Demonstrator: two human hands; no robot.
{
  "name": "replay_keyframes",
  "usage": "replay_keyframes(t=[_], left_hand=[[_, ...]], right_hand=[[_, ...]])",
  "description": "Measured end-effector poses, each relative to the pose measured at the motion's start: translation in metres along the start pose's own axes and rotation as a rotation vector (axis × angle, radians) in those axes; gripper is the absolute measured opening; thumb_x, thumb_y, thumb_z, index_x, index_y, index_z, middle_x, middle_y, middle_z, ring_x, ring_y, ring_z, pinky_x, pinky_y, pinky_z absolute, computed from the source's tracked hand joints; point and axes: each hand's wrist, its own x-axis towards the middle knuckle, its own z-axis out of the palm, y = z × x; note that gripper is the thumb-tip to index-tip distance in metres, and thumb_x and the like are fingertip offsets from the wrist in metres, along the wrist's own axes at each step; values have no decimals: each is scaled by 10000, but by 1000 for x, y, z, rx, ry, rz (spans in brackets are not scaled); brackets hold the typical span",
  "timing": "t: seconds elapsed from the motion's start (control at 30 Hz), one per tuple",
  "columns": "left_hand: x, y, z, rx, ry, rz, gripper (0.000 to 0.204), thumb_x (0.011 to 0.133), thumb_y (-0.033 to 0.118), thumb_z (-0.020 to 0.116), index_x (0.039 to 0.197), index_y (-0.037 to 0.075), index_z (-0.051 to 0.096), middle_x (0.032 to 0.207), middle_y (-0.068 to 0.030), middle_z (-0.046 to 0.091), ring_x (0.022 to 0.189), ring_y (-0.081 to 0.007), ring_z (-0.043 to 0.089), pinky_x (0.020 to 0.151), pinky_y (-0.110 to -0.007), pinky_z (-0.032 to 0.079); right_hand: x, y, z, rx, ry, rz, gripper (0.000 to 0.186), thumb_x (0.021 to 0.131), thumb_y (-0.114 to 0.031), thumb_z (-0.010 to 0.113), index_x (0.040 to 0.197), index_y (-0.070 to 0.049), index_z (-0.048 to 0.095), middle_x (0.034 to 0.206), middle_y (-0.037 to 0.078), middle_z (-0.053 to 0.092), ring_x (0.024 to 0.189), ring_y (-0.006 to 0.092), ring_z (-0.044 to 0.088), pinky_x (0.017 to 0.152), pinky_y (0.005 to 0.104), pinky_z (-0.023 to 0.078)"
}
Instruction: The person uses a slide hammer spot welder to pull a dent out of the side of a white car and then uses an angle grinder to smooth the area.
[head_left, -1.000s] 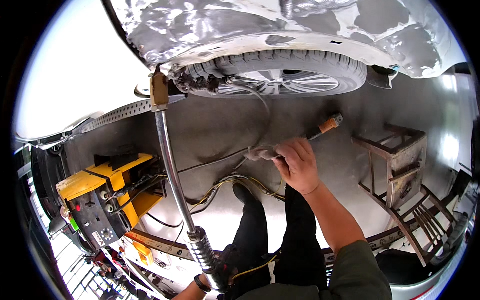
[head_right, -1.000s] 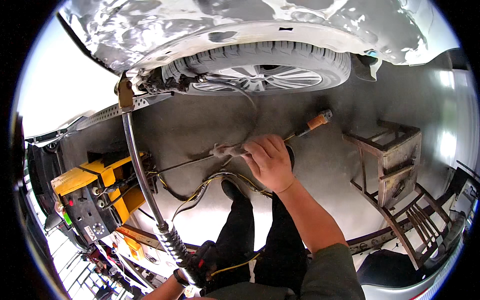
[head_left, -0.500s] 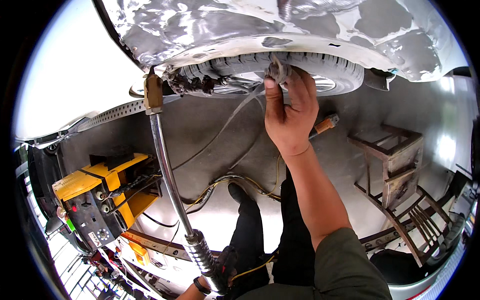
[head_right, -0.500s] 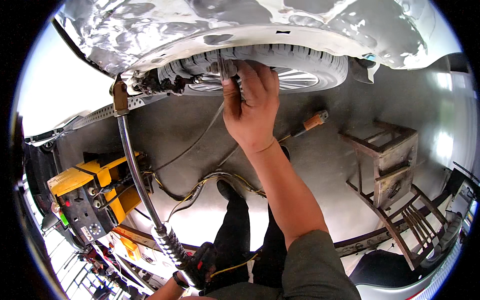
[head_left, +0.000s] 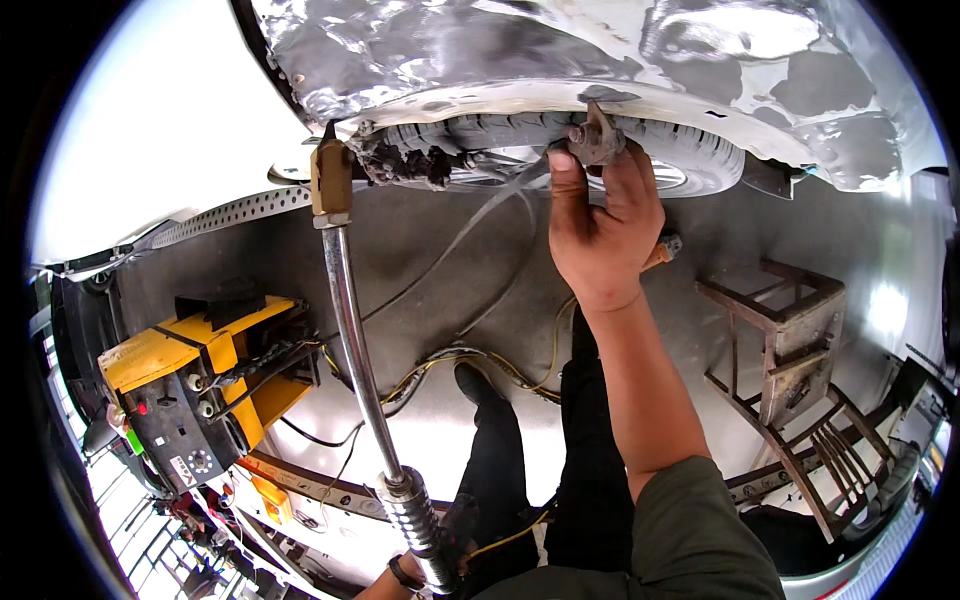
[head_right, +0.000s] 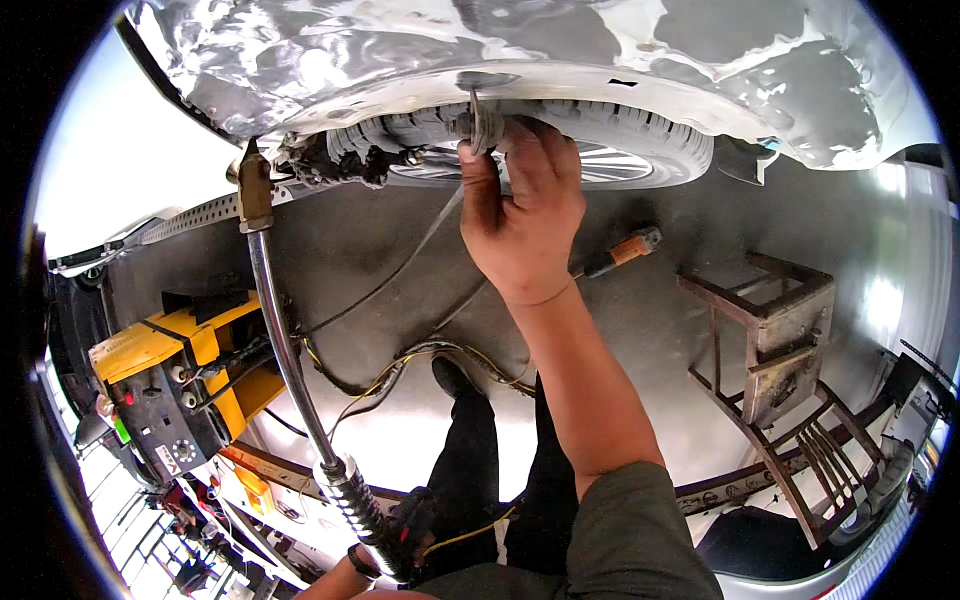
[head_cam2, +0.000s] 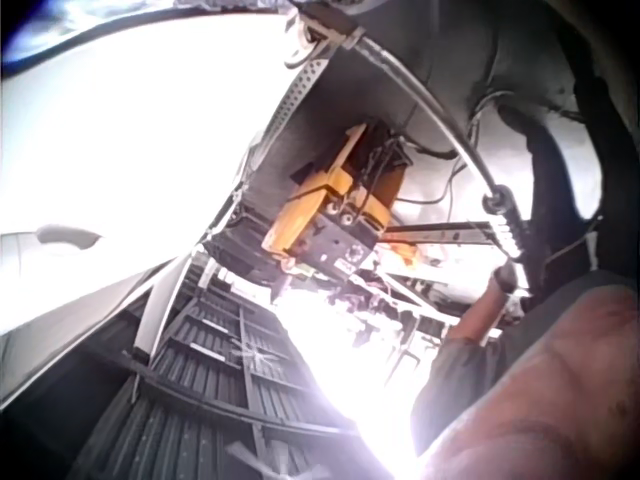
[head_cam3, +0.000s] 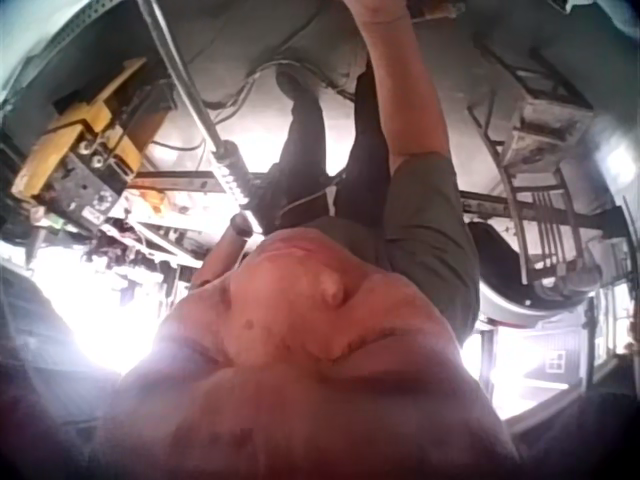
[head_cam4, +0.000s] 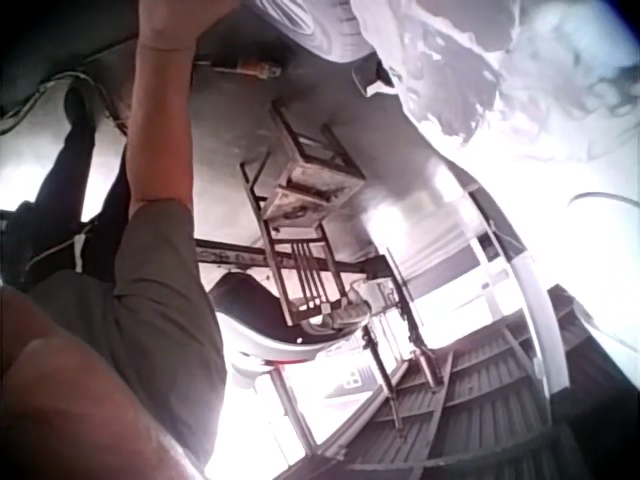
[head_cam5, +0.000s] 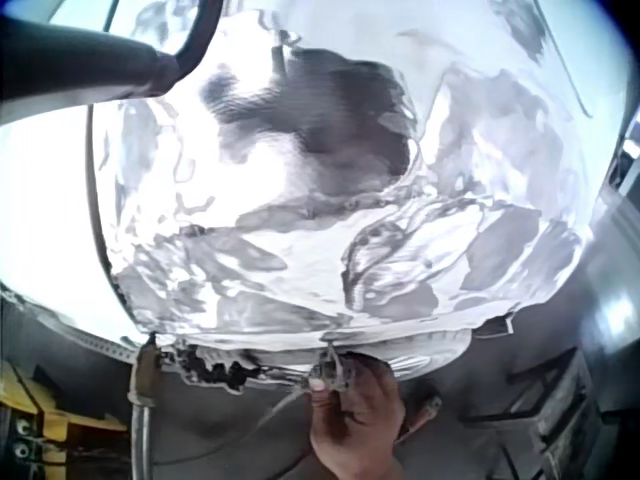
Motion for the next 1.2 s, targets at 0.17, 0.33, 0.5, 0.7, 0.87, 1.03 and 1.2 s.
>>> replay_keyframes(t=[0.17, 0.33, 0.5, 0.7, 0.87, 1.03, 1.2], left_hand=[[-1, -2, 11, 148, 104, -34, 506, 913, 421, 656, 1230, 36, 571, 917, -97, 653, 784, -222, 626, 728, -368, 518], [0, -9, 4, 174, 39, 79, 435, 966, 391, 593, 1205, 28, 586, 940, -99, 666, 784, -214, 631, 718, -360, 520], [-1, -3, 26, 280, 169, 136, 444, 978, 404, 568, 1228, 37, 571, 987, -126, 682, 839, -232, 662, 710, -377, 550], [5, -5, 42, -4, 168, 159, 458, 947, 432, 589, 1207, 54, 579, 905, -175, 688, 606, -259, 673, 540, -375, 578], [7, -19, 21, -80, 139, 164, 476, 957, 477, 552, 1182, 59, 593, 907, -171, 698, 635, -273, 693, 558, -388, 591], [0, -23, 32, -110, 87, 182, 434, 990, 451, 499, 1199, 76, 564, 929, -171, 705, 688, -271, 714, 602, -413, 617], [-15, -35, 40, -23, 118, 250, 416, 1028, 434, 427, 1244, 97, 541, 852, -132, 688, 617, -255, 686, 554, -379, 603]], right_hand=[[1, -7, -4, -22, -50, 47, 156, 848, -84, 730, 989, -72, 663, 1000, 121, 666, 911, 318, 621, 779, 390, 513], [2, -8, -6, -23, -43, 44, 157, 841, -92, 742, 977, -70, 668, 1006, 120, 671, 908, 316, 625, 769, 390, 516], [3, -7, -9, -64, -62, 25, 195, 840, -121, 747, 1000, -52, 660, 994, 133, 664, 919, 338, 618, 766, 394, 516], [-33, -50, -32, -61, -166, 138, 453, 873, -165, 716, 1269, -31, 541, 1197, 157, 566, 1008, 284, 565, 731, 372, 505], [-115, -138, -34, 1003, -1132, 814, 654, 966, -578, 479, 1385, -76, 473, 1246, 210, 544, 1161, 316, 562, 1000, 451, 480], [-119, -197, -33, 1408, -1193, 1421, 306, 967, -319, 648, 933, -15, 635, 715, 41, 615, 670, 128, 615, 649, 299, 507], [-45, -186, 2, 1222, -1068, 1304, 282, 966, -282, 621, 1066, -19, 606, 739, 68, 648, 636, 163, 652, 607, 315, 562]])
